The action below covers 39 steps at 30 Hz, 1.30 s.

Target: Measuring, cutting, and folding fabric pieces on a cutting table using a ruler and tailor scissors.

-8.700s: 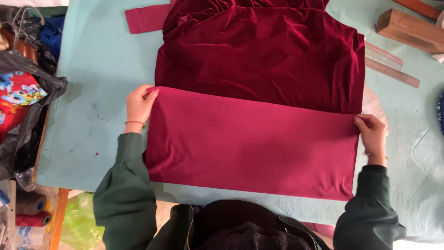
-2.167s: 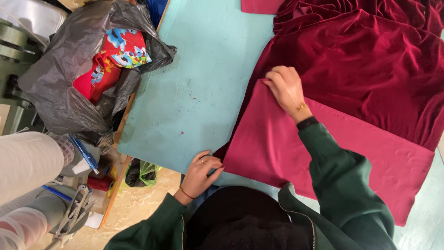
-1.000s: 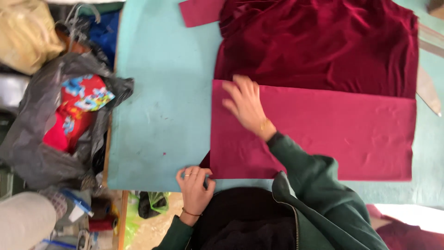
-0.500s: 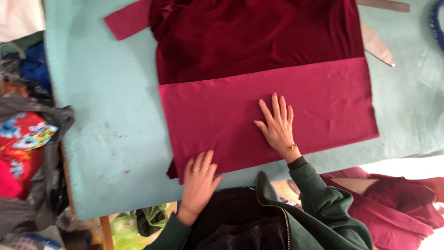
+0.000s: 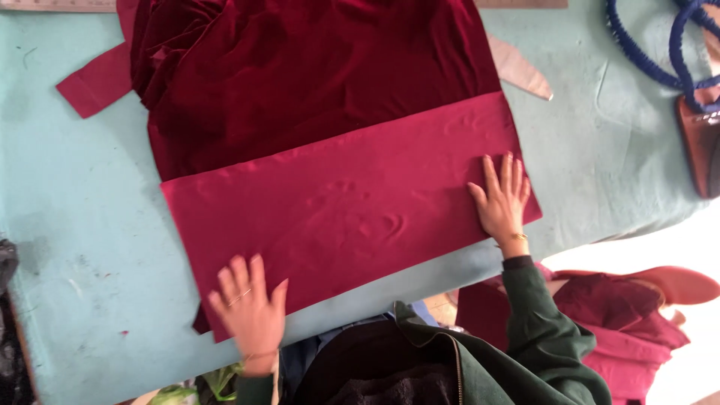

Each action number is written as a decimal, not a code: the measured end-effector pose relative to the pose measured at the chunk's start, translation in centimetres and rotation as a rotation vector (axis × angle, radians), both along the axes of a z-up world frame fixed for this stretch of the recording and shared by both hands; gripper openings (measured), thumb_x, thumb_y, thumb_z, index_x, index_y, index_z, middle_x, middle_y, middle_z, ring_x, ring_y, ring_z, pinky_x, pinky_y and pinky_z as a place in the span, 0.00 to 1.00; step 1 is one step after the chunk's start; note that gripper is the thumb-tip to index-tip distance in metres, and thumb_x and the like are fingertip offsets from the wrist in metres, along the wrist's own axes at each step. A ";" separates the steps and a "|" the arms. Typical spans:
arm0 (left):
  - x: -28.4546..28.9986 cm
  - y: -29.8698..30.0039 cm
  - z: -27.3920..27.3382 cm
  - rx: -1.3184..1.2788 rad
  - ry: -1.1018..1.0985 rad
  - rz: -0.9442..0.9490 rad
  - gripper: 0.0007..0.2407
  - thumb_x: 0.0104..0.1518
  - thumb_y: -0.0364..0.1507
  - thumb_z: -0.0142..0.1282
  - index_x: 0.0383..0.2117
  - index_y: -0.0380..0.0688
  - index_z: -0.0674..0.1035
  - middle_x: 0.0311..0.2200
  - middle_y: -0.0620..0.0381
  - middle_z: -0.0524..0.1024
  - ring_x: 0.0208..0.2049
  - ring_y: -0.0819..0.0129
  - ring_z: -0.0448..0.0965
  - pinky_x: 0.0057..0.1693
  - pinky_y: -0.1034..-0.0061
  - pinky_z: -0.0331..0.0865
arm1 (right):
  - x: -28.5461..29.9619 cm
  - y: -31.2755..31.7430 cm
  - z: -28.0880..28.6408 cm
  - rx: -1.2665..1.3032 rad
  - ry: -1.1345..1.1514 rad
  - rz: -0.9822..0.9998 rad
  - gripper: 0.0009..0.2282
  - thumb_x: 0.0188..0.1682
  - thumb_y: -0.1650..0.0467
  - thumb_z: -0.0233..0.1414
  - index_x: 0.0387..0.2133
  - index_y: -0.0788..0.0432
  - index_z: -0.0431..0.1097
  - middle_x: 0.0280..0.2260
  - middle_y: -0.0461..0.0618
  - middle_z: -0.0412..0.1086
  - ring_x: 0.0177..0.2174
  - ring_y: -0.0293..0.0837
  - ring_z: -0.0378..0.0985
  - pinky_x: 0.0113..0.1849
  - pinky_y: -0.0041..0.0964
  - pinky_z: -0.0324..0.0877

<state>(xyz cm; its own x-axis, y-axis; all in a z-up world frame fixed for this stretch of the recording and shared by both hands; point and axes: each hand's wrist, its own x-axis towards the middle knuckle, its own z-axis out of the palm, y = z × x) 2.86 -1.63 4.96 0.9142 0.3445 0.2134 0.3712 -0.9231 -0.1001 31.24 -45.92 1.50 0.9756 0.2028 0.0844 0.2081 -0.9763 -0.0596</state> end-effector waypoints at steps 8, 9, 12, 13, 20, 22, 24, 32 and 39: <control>-6.2 0.2 -1.2 0.039 -0.005 0.374 0.30 0.69 0.47 0.43 0.71 0.38 0.72 0.71 0.35 0.63 0.70 0.37 0.60 0.59 0.26 0.52 | 4.3 -9.7 0.6 0.106 0.175 -0.134 0.30 0.58 0.51 0.32 0.73 0.44 0.44 0.73 0.58 0.34 0.70 0.63 0.35 0.63 0.69 0.36; -5.8 -0.2 -0.8 -0.170 -0.066 0.456 0.31 0.71 0.44 0.41 0.72 0.30 0.66 0.72 0.25 0.56 0.72 0.28 0.48 0.59 0.13 0.41 | 5.0 -10.2 0.7 0.126 0.205 -0.156 0.31 0.57 0.50 0.30 0.73 0.46 0.42 0.73 0.59 0.32 0.70 0.64 0.34 0.63 0.70 0.35; -2.5 -0.8 -1.1 0.028 -0.088 0.316 0.31 0.73 0.44 0.42 0.70 0.25 0.73 0.72 0.29 0.62 0.73 0.36 0.51 0.63 0.25 0.49 | 8.4 -9.8 1.5 0.158 0.151 -0.053 0.30 0.59 0.52 0.30 0.73 0.50 0.43 0.72 0.66 0.34 0.69 0.68 0.35 0.61 0.73 0.40; -1.5 -1.4 -1.2 0.033 -0.090 0.332 0.31 0.73 0.44 0.42 0.70 0.25 0.73 0.72 0.29 0.62 0.73 0.36 0.51 0.63 0.25 0.49 | 10.3 -8.8 2.0 0.161 0.151 -0.036 0.30 0.59 0.52 0.30 0.73 0.50 0.43 0.72 0.66 0.34 0.69 0.68 0.35 0.61 0.73 0.40; -2.1 -0.9 -2.5 -0.128 -0.087 0.474 0.30 0.65 0.44 0.46 0.72 0.42 0.67 0.73 0.42 0.60 0.71 0.37 0.59 0.66 0.30 0.50 | 29.0 -2.8 -0.4 0.206 -0.072 0.388 0.26 0.60 0.60 0.46 0.68 0.60 0.55 0.64 0.74 0.54 0.62 0.70 0.56 0.57 0.64 0.54; -3.5 -0.1 -2.5 -0.175 -0.112 0.574 0.29 0.66 0.44 0.44 0.72 0.43 0.65 0.73 0.42 0.59 0.72 0.37 0.56 0.67 0.31 0.45 | 35.4 -0.9 -2.2 0.221 -0.204 0.583 0.24 0.61 0.64 0.51 0.64 0.70 0.64 0.59 0.79 0.65 0.59 0.72 0.65 0.55 0.61 0.62; -4.4 0.8 -2.8 -0.224 -0.091 0.616 0.29 0.67 0.46 0.40 0.71 0.43 0.65 0.73 0.43 0.58 0.72 0.37 0.54 0.69 0.38 0.43 | 41.1 0.9 -3.8 0.292 -0.218 0.482 0.18 0.53 0.76 0.55 0.57 0.66 0.68 0.55 0.67 0.70 0.51 0.67 0.71 0.48 0.60 0.65; -3.5 0.2 -2.2 -0.181 -0.246 0.744 0.26 0.68 0.44 0.43 0.69 0.48 0.68 0.72 0.47 0.60 0.72 0.41 0.55 0.69 0.33 0.43 | 47.6 1.5 -1.6 0.063 -0.235 0.586 0.21 0.58 0.64 0.59 0.60 0.64 0.74 0.50 0.67 0.72 0.50 0.67 0.72 0.51 0.55 0.63; -2.9 0.0 -1.6 -0.197 -0.303 0.801 0.25 0.69 0.44 0.44 0.68 0.46 0.69 0.71 0.47 0.62 0.72 0.44 0.56 0.71 0.38 0.43 | 52.0 -3.4 -2.4 0.185 0.124 0.434 0.25 0.49 0.65 0.67 0.54 0.69 0.71 0.49 0.78 0.68 0.47 0.73 0.73 0.46 0.59 0.66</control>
